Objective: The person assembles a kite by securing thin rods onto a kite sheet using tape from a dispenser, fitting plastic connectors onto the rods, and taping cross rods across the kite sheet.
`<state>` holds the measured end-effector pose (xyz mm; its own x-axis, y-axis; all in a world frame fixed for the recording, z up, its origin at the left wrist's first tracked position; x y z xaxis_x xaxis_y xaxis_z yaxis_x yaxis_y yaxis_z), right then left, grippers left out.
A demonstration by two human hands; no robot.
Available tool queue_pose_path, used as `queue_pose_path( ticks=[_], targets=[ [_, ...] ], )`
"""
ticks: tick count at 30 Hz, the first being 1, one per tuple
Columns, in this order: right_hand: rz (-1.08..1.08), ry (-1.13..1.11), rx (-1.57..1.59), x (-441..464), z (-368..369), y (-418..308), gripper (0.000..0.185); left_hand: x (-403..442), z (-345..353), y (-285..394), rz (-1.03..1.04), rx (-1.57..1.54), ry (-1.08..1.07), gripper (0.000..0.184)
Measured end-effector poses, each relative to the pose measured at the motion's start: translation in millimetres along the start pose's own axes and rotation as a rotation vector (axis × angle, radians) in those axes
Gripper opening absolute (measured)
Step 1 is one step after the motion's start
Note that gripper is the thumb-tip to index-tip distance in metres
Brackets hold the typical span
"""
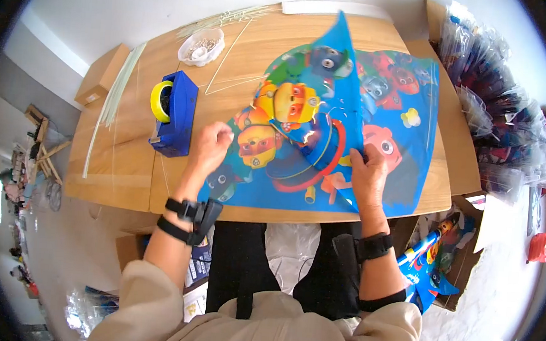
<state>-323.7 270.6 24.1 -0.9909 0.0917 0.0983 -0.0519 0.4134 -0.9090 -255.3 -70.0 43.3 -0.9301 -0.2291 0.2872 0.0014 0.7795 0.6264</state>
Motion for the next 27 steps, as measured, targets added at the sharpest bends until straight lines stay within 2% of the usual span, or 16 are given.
queue_pose_path(
  ticks=[4, 6, 8, 9, 10, 11, 13, 17, 21, 24, 27],
  targets=[
    [0.042, 0.069, -0.229, 14.6, -10.5, 13.3, 0.022, 79.0, 4.7, -8.7, 0.155, 0.125, 0.114, 0.012],
    [0.002, 0.133, -0.339, 16.4, -14.6, 17.9, 0.021, 112.8, 16.0, -14.0, 0.191, 0.194, 0.094, 0.010],
    [-0.012, 0.135, -0.341, 19.3, -19.9, 17.9, 0.022, 137.3, 29.5, -18.0, 0.226, 0.261, 0.072, 0.008],
    [-0.010, 0.108, -0.332, 21.9, -21.2, 15.5, 0.023, 146.0, 37.8, -14.2, 0.311, 0.298, 0.077, 0.007],
    [-0.009, 0.082, -0.324, 24.8, -20.7, 15.8, 0.024, 151.6, 45.4, -10.5, 0.396, 0.335, 0.083, 0.007],
    [-0.042, 0.090, -0.327, 28.1, -21.7, 17.1, 0.023, 157.2, 50.9, -14.8, 0.398, 0.331, 0.081, 0.007],
    [-0.045, 0.091, -0.338, 36.5, -25.6, 22.9, 0.023, 166.1, 63.3, -33.3, 0.222, 0.510, -0.017, 0.012],
    [-0.016, 0.074, -0.351, 48.8, -29.3, 28.7, 0.022, 170.2, 70.6, -36.1, 0.235, 0.566, -0.068, 0.014],
    [-0.022, 0.081, -0.361, 64.0, -36.2, 34.5, 0.020, 170.8, 54.4, -22.4, 0.361, 0.524, 0.061, 0.012],
    [0.059, 0.041, -0.409, 85.0, -43.1, 52.8, 0.025, 170.7, 37.3, 0.2, 0.450, 0.451, 0.163, 0.011],
    [-0.037, 0.083, -0.522, 107.6, -53.9, 55.1, 0.028, 152.7, 24.9, 38.9, 0.562, 0.383, 0.175, 0.011]
  ],
)
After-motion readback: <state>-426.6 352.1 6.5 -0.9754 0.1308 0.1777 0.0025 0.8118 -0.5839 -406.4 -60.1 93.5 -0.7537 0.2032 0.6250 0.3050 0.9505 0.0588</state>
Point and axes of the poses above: each hand's wrist, its own x-axis towards the middle knuckle, its own z-axis out of the palm, y = z × x, the point moved 9 cm from there along x, towards the middle knuckle, and after that the axes turned 9 degrees about z, right-handed, at the moved point
